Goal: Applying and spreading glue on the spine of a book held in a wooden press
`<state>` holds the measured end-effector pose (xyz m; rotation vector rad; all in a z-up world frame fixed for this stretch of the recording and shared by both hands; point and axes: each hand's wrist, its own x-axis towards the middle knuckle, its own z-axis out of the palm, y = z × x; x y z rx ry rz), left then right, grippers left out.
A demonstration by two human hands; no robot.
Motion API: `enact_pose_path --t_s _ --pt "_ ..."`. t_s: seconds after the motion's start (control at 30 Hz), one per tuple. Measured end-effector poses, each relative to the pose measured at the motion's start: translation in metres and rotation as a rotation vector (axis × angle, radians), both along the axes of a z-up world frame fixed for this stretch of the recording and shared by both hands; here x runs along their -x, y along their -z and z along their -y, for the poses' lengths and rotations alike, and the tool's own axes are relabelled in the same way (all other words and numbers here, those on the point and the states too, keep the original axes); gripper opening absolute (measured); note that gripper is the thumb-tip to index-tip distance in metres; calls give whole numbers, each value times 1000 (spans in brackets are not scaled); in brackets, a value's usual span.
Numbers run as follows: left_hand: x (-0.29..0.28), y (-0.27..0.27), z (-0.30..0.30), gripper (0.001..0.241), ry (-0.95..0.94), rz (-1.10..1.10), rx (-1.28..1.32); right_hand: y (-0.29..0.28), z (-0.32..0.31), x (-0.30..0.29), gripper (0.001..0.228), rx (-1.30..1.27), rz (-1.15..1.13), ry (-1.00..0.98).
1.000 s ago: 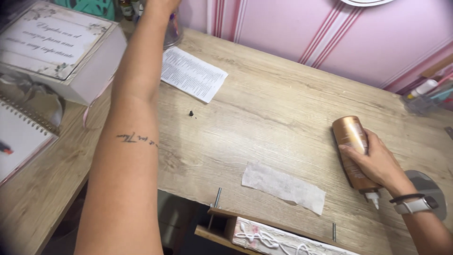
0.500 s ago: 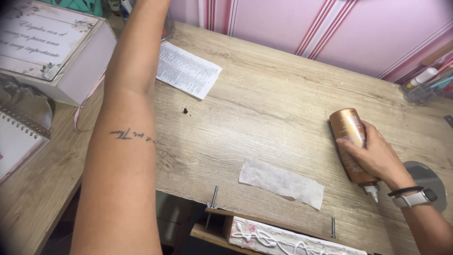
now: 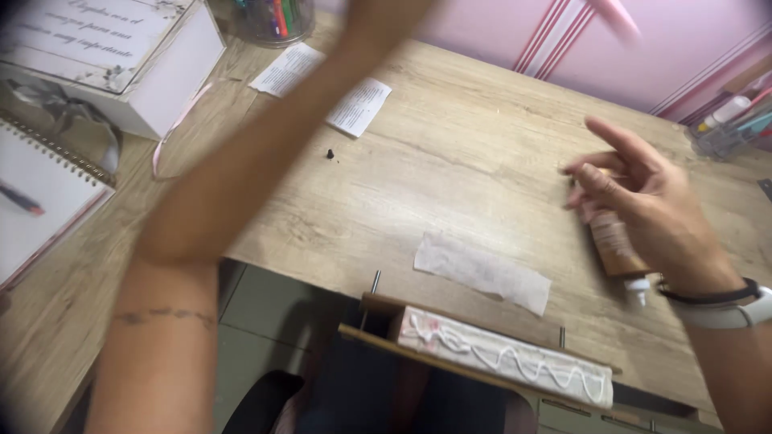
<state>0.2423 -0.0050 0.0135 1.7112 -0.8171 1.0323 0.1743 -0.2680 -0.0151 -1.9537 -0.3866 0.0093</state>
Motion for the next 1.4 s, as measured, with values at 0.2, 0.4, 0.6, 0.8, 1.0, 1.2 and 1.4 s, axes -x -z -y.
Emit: enact_pose_path --t_s 0.2,0.4,0.6,0.8,1.0,1.2,1.4 --pt "105 -2 -9 13 146 69 -32 -38 -48 70 44 -883 -96 -166" --pt "177 50 -25 41 329 -121 -144 -29 -45 107 13 -521 76 -83" --pt "226 87 -69 119 234 -511 -253 -35 -44 134 14 176 212 -188" --pt "234 116 -66 123 215 -621 -138 -16 -61 128 18 364 382 -396" --pt "233 119 -66 124 318 -736 14 -7 -46 108 18 329 457 -525" --pt "233 126 -62 120 327 -731 64 -26 -57 118 12 403 332 -526" --pt "233 124 -61 120 323 -747 66 -19 -55 110 14 362 348 -632"
